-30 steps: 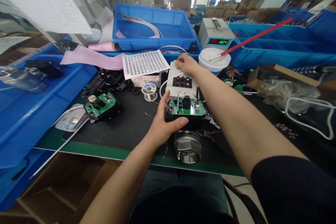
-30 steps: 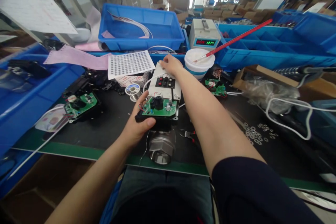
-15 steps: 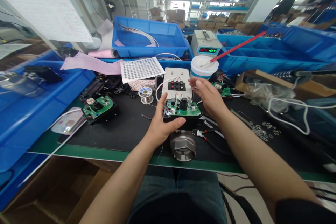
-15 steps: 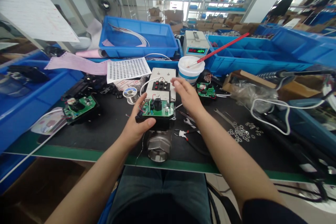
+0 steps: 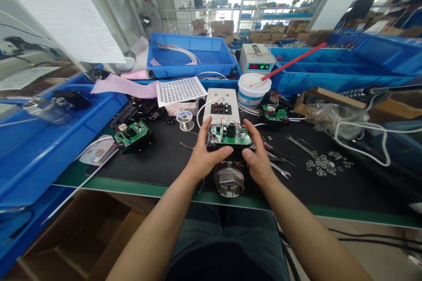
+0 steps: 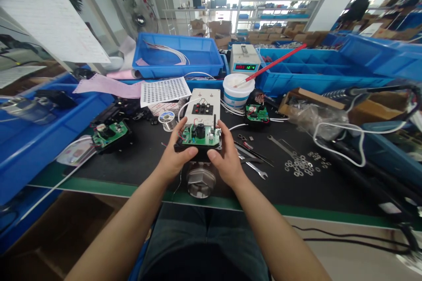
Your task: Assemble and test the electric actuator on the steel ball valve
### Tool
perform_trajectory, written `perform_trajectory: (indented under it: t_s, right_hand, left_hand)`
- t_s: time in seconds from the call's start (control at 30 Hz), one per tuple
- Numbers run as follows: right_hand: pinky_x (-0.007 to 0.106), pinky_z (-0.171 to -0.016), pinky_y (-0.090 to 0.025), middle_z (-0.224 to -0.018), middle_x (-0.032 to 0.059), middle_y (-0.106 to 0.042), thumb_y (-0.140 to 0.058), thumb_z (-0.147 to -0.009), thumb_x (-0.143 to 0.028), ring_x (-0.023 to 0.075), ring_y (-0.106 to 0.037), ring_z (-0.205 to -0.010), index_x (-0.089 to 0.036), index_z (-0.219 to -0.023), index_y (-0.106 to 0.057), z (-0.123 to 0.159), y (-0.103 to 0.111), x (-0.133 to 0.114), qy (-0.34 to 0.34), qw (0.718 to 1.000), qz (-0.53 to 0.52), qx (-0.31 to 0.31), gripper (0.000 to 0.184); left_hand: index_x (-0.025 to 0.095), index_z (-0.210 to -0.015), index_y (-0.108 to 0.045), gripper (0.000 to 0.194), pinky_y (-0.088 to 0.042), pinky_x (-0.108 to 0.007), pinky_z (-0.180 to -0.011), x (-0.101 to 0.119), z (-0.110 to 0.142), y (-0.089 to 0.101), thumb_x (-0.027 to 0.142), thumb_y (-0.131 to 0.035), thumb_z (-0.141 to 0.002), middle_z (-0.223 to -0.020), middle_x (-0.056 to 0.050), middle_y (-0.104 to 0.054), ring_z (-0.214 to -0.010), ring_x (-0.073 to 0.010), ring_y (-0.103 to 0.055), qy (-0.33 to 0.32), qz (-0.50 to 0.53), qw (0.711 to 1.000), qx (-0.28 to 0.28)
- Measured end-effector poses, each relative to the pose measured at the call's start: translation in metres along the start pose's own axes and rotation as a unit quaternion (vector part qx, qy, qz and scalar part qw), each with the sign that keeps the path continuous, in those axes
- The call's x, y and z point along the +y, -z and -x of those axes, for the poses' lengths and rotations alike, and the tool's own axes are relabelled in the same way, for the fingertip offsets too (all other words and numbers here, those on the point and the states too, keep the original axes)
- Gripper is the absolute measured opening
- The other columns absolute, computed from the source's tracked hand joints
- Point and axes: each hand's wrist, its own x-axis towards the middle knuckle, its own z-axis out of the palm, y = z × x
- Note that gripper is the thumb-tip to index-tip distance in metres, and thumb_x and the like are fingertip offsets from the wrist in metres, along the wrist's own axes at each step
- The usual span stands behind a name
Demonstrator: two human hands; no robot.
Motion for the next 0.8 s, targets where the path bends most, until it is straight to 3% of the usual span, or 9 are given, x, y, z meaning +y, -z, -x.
perform_trajectory:
  t_s: [0.23, 0.43, 0.8]
  right_hand:
    - [0.048, -0.11, -0.033, -0.137, 0.0124, -0.044, -0.059, -0.085, -0.07, 0.0332, -0.042, -0.126, -0.017, -0.139, -0.043, 0.001, 0.001, 0.01, -0.014, 0.999, 0.044, 0.022, 0.078]
    - [0.053, -0.114, -0.023, -0.14, 0.0135, -0.041, -0.058, -0.084, -0.074, 0.0354, -0.038, -0.13, -0.017, -0.146, -0.034, 0.005, 0.006, 0.024, -0.035, 0.999, -0.01, -0.004, 0.088]
    - [0.047, -0.114, -0.03, -0.144, 0.0124, -0.037, -0.065, -0.079, -0.073, 0.0323, -0.036, -0.133, -0.018, -0.145, -0.032, -0.001, 0.005, 0.015, -0.058, 0.995, -0.07, -0.038, 0.092]
  left_hand:
    - [0.02, -0.138, -0.035, 0.099, -0.029, -0.047, -0.113, -0.002, -0.005, -0.007, 0.05, -0.085, -0.058, -0.14, -0.014, -0.048, -0.132, -0.0338, -0.042, 0.008, 0.023, 0.999, 0.029]
    - [0.018, -0.137, -0.034, 0.099, -0.03, -0.047, -0.113, -0.001, -0.005, -0.011, 0.051, -0.085, -0.058, -0.138, -0.015, -0.049, -0.131, -0.0335, -0.044, 0.008, 0.034, 0.999, 0.03]
    - [0.02, -0.138, -0.034, 0.097, -0.028, -0.048, -0.114, -0.008, -0.006, -0.008, 0.051, -0.084, -0.06, -0.141, -0.014, -0.047, -0.134, -0.0334, -0.04, 0.004, 0.044, 0.998, 0.039]
